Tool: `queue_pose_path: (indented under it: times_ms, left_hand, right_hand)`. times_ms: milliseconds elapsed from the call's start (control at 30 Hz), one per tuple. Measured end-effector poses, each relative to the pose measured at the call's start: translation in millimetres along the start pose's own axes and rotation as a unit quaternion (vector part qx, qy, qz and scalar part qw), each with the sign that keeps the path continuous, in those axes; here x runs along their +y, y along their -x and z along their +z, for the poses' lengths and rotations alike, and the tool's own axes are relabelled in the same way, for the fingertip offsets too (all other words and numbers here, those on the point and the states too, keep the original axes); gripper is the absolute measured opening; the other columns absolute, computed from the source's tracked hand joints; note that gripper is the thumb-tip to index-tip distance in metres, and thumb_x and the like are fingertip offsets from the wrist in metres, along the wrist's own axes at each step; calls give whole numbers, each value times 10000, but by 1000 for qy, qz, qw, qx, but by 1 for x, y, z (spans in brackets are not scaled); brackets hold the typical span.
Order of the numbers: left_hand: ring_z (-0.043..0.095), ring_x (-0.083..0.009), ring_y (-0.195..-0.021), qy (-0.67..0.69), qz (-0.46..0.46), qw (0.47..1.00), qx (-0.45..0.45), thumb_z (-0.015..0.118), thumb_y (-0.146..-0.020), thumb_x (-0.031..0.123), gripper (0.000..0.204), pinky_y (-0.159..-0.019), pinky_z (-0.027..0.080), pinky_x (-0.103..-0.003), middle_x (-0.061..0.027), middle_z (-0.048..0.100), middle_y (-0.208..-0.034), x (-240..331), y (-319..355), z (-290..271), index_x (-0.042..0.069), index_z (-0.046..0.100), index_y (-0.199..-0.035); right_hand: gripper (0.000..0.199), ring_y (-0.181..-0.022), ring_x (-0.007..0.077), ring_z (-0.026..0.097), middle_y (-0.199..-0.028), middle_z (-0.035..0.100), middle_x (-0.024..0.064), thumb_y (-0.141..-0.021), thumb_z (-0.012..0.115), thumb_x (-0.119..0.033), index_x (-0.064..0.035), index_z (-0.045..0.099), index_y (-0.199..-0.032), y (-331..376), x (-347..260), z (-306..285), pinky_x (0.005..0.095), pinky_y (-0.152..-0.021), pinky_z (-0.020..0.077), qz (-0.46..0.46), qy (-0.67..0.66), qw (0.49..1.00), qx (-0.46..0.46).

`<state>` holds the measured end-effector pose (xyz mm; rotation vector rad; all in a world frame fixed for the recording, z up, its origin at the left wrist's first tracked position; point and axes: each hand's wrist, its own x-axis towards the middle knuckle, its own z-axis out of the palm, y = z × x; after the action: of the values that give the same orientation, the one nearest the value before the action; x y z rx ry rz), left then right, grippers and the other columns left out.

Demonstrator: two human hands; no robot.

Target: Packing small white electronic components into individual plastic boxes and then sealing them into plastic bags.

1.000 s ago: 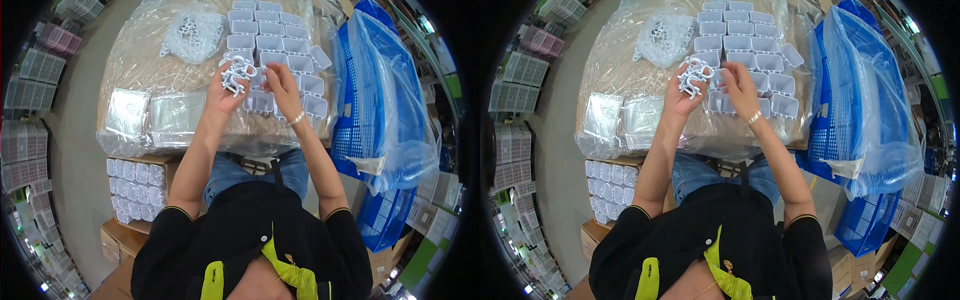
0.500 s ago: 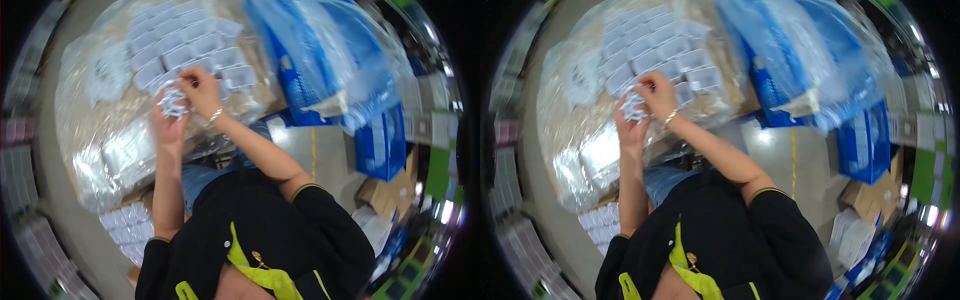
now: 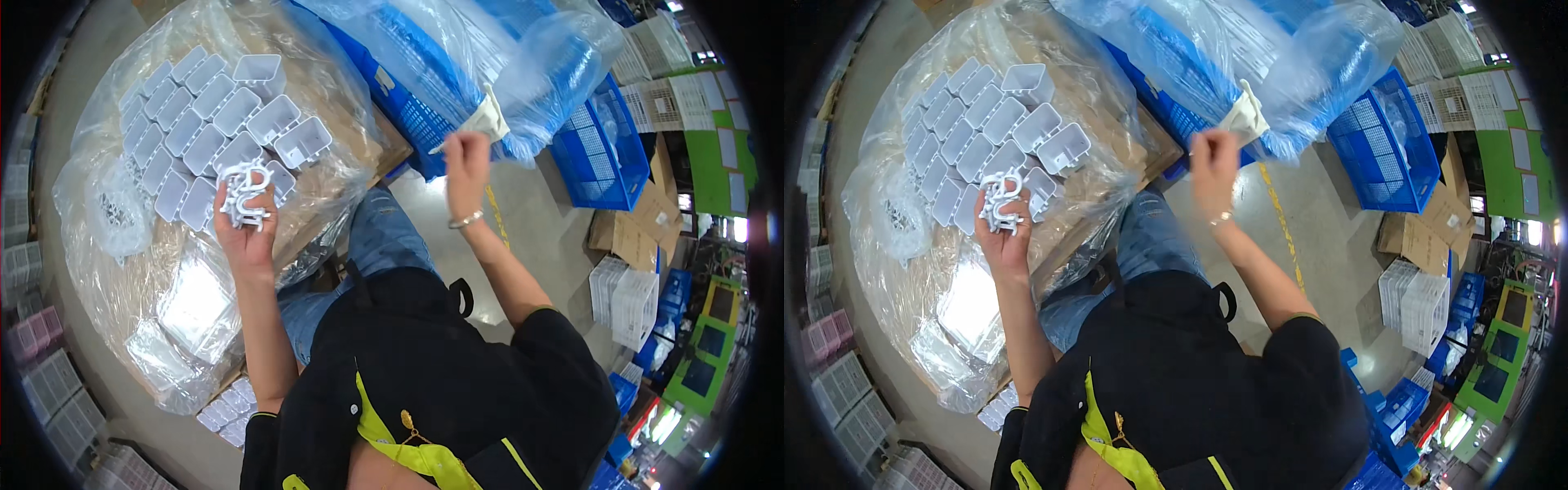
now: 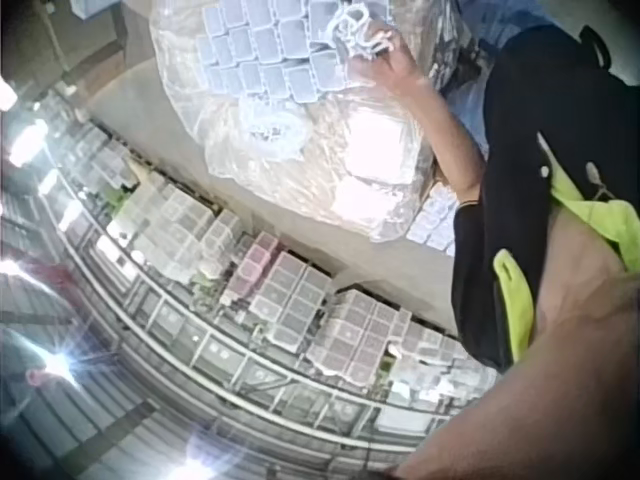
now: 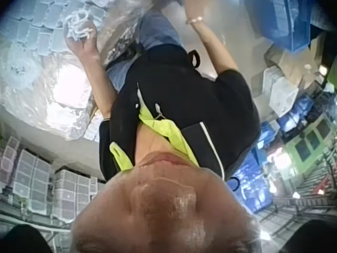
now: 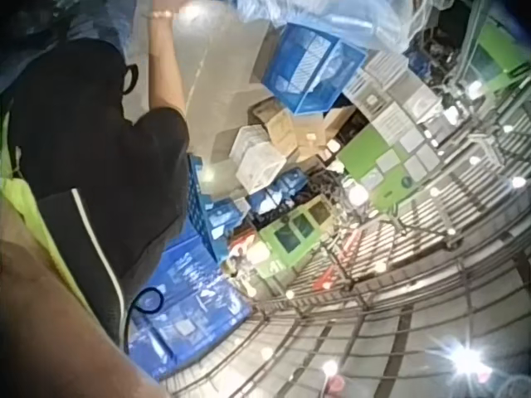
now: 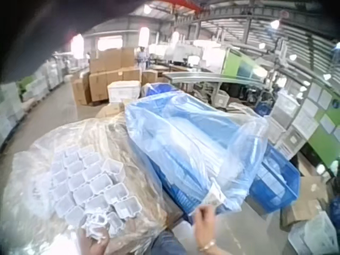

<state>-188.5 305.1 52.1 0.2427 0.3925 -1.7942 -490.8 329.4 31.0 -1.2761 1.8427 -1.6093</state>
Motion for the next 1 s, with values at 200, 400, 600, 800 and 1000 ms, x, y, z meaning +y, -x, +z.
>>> queue_pose_path:
  times_ms: [200, 400, 600, 800, 1000]
  left_hand:
    - [586, -285, -848, -87, -134, 987, 4, 528, -890, 193, 225, -554, 482, -298, -175, 597, -966, -70, -36, -26, -5, 562, -992]
    - [575, -276, -860, -117, -282, 950, 60, 564, -869, 154, 204, -523, 473, -292, -172, 581, -983, -142, -70, -43, -5, 547, -995]
    - [588, -274, -796, -194, -309, 927, 85, 559, -877, 155, 197, -468, 460, -275, -192, 590, -986, -188, -94, -46, 5, 536, -1003]
    - [634, -252, -688, -282, -342, 890, 102, 575, -868, 163, 203, -413, 464, -264, -159, 625, -855, -210, -112, -45, -1, 523, -975]
    - [640, -255, -679, -314, -345, 876, 120, 598, -855, 173, 233, -397, 460, -266, -144, 626, -844, -217, -120, -46, 0, 535, -998]
  right_hand:
    - [250, -773, 85, 503, -960, 579, 35, -896, 581, -152, 11, 548, -1083, -4, 82, -27, 211, -695, 393, 146, -77, 982, 95]
    - [167, -725, 35, 467, -840, 584, -28, -912, 569, -159, -3, 602, -960, -4, 57, -29, 192, -656, 374, 120, -154, 979, 60]
    - [163, -690, 92, 508, -787, 590, 9, -937, 469, -84, 20, 595, -938, -9, 54, -45, 221, -635, 405, 108, -240, 965, 3]
    - [189, -791, 61, 561, -904, 645, 18, -862, 589, -38, 28, 631, -1034, -30, 56, -63, 212, -695, 442, 182, -184, 951, -169]
    - [188, -771, 65, 576, -894, 650, 24, -843, 632, -52, 23, 636, -1015, -39, 61, -66, 213, -668, 452, 219, -204, 934, -195]
